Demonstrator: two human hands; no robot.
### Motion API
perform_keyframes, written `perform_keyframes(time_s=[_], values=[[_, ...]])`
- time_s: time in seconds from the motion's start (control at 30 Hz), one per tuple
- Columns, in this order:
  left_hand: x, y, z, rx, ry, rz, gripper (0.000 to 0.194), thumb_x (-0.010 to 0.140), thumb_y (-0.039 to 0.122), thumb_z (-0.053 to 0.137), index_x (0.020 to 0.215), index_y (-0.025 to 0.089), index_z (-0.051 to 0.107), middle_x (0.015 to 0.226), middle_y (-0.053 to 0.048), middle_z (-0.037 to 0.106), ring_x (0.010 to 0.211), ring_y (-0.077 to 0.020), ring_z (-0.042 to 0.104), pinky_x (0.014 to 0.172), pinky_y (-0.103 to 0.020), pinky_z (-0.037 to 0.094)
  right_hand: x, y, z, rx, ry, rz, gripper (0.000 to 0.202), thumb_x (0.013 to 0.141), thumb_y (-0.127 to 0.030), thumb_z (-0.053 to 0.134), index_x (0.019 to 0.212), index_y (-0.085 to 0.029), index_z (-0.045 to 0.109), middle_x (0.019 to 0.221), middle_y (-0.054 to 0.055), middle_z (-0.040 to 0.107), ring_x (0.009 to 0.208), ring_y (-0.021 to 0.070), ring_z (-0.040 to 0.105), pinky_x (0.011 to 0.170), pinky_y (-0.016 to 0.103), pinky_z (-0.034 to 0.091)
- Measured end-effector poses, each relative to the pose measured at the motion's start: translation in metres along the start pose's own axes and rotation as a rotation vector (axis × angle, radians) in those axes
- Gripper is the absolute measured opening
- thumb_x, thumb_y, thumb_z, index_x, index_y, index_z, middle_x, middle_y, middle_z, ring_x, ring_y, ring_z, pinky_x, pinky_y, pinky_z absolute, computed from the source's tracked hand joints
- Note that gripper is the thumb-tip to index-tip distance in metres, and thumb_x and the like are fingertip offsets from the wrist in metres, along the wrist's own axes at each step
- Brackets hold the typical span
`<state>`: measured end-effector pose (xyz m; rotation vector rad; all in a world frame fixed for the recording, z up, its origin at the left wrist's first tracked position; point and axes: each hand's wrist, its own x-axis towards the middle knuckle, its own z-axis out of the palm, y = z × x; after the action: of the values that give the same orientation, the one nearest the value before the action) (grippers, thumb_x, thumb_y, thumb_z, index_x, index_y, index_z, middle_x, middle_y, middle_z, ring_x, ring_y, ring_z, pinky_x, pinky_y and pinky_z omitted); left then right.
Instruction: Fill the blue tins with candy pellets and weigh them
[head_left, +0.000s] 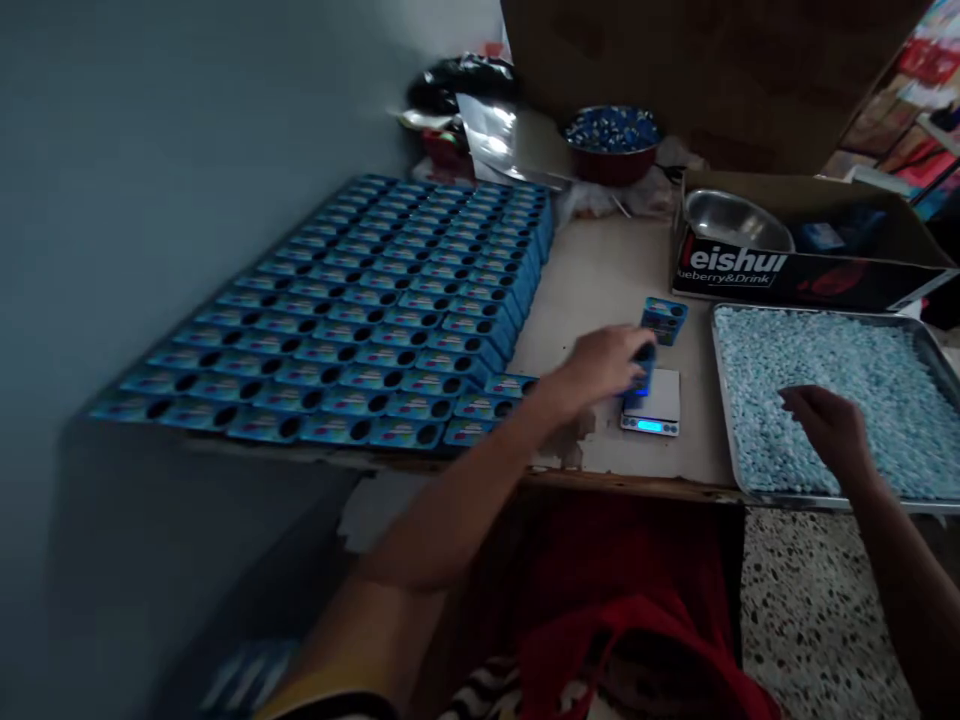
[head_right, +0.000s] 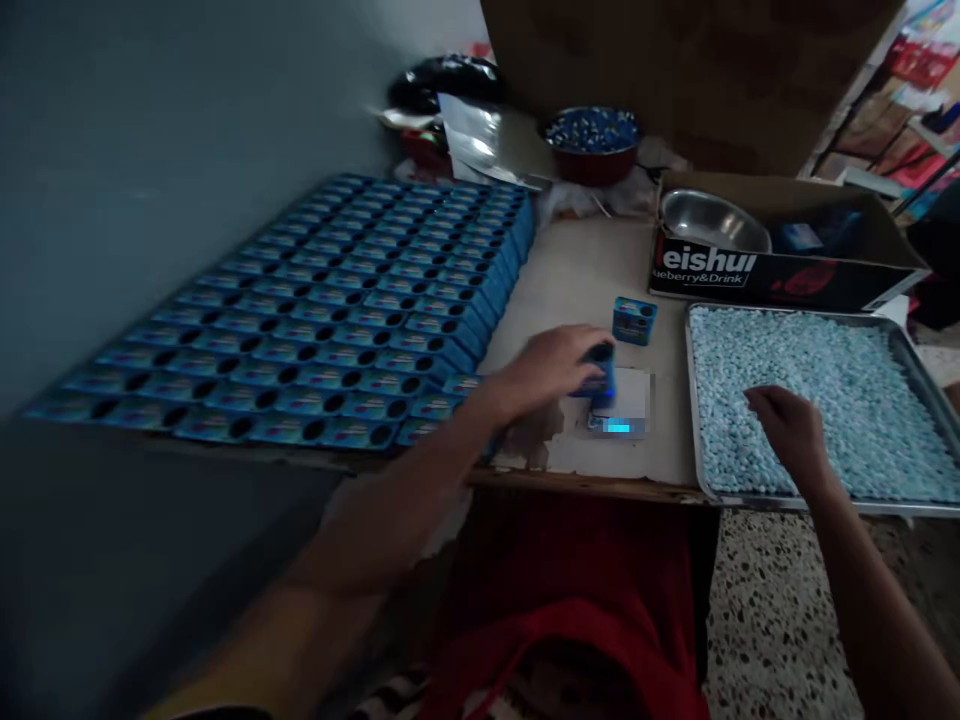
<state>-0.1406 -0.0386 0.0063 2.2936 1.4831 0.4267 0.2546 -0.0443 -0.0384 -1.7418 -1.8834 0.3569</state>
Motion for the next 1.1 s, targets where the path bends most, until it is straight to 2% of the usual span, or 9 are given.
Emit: perform_keyframes(time_s=[0.13, 0.2, 0.3, 0.4, 0.5, 0.63, 0.73, 0.87, 1.1], values=[[-0.033, -0.080, -0.045, 0.061, -0.092, -0.077, 0.044, 0.094, 0.034, 0.066, 0.136, 0.021, 0.071, 0.143, -0.013, 0.075, 0.134, -0.0310, 0.069, 0.116, -0.043, 0.052, -0.016, 0.023, -0.006, -0.287, -0.056, -0.239, 0.046, 0.104, -0.059, 0.061, 0.126, -0.023, 0.080, 0.126, 0.017, 0.081, 0.113, 0.0361, 0.075, 0.098, 0.050, 0.058], [-0.046, -0.113, -0.059, 0.051, -0.221, -0.113, 0.046, 0.091, 0.041, 0.065, 0.132, 0.022, 0.072, 0.139, -0.012, 0.078, 0.129, -0.0305, 0.072, 0.111, -0.040, 0.055, -0.021, 0.031, -0.010, -0.478, -0.137, -0.295, 0.067, 0.097, -0.065, 0.071, 0.150, -0.024, 0.068, 0.149, 0.021, 0.070, 0.133, 0.0439, 0.065, 0.107, 0.059, 0.054], [-0.046, -0.129, -0.066, -0.006, -0.335, -0.189, 0.049, 0.091, 0.051, 0.066, 0.130, 0.022, 0.074, 0.129, -0.011, 0.081, 0.119, -0.0297, 0.077, 0.102, -0.036, 0.058, -0.024, 0.045, -0.011, -0.600, -0.282, -0.262, 0.085, 0.091, -0.068, 0.079, 0.162, -0.029, 0.057, 0.157, 0.022, 0.063, 0.135, 0.0469, 0.063, 0.105, 0.061, 0.054], [-0.005, -0.105, -0.052, 0.042, -0.194, -0.239, 0.054, 0.092, 0.051, 0.069, 0.137, 0.020, 0.070, 0.128, -0.013, 0.080, 0.118, -0.0306, 0.076, 0.102, -0.039, 0.058, -0.020, 0.047, -0.003, -0.516, -0.445, -0.242, 0.057, 0.100, -0.050, 0.072, 0.152, -0.026, 0.065, 0.140, 0.017, 0.070, 0.114, 0.0342, 0.074, 0.095, 0.044, 0.057], [0.066, -0.062, -0.022, 0.132, 0.027, -0.136, 0.071, 0.085, 0.039, 0.082, 0.150, 0.019, 0.062, 0.152, -0.017, 0.068, 0.139, -0.0328, 0.065, 0.115, -0.041, 0.052, -0.008, 0.032, 0.004, -0.441, -0.552, -0.232, 0.037, 0.096, -0.029, 0.072, 0.131, -0.020, 0.075, 0.124, 0.013, 0.075, 0.096, 0.0247, 0.075, 0.082, 0.032, 0.052], [0.130, -0.018, 0.010, 0.141, 0.017, -0.144, 0.063, 0.075, 0.022, 0.090, 0.135, 0.018, 0.073, 0.140, -0.016, 0.075, 0.128, -0.0354, 0.069, 0.105, -0.042, 0.056, 0.004, 0.018, -0.002, -0.366, -0.598, -0.168, 0.018, 0.090, -0.020, 0.072, 0.106, -0.021, 0.081, 0.099, 0.007, 0.081, 0.089, 0.0226, 0.074, 0.076, 0.028, 0.045], [0.119, -0.003, 0.011, 0.134, 0.056, -0.140, 0.047, 0.079, 0.020, 0.084, 0.125, 0.022, 0.078, 0.129, -0.012, 0.079, 0.121, -0.0351, 0.071, 0.096, -0.042, 0.056, 0.003, 0.029, -0.015, -0.291, -0.533, -0.090, 0.020, 0.097, -0.028, 0.068, 0.110, -0.022, 0.083, 0.087, 0.005, 0.081, 0.078, 0.0216, 0.072, 0.071, 0.029, 0.042], [0.062, 0.010, 0.010, 0.091, 0.097, -0.104, 0.039, 0.079, 0.024, 0.084, 0.118, 0.024, 0.079, 0.123, -0.008, 0.080, 0.116, -0.0323, 0.073, 0.094, -0.039, 0.056, 0.002, 0.038, -0.023, -0.303, -0.451, -0.066, 0.022, 0.095, -0.025, 0.067, 0.110, -0.020, 0.082, 0.085, 0.006, 0.081, 0.075, 0.0217, 0.072, 0.069, 0.029, 0.042], [0.007, 0.019, 0.046, -0.052, 0.058, -0.092, 0.046, 0.084, 0.013, 0.079, 0.130, 0.023, 0.076, 0.130, -0.009, 0.079, 0.123, -0.0306, 0.073, 0.106, -0.041, 0.058, 0.030, -0.009, -0.013, -0.159, -0.583, 0.140, 0.016, 0.089, -0.017, 0.071, 0.102, -0.017, 0.080, 0.071, 0.003, 0.076, 0.061, 0.0163, 0.071, 0.062, 0.025, 0.048]])
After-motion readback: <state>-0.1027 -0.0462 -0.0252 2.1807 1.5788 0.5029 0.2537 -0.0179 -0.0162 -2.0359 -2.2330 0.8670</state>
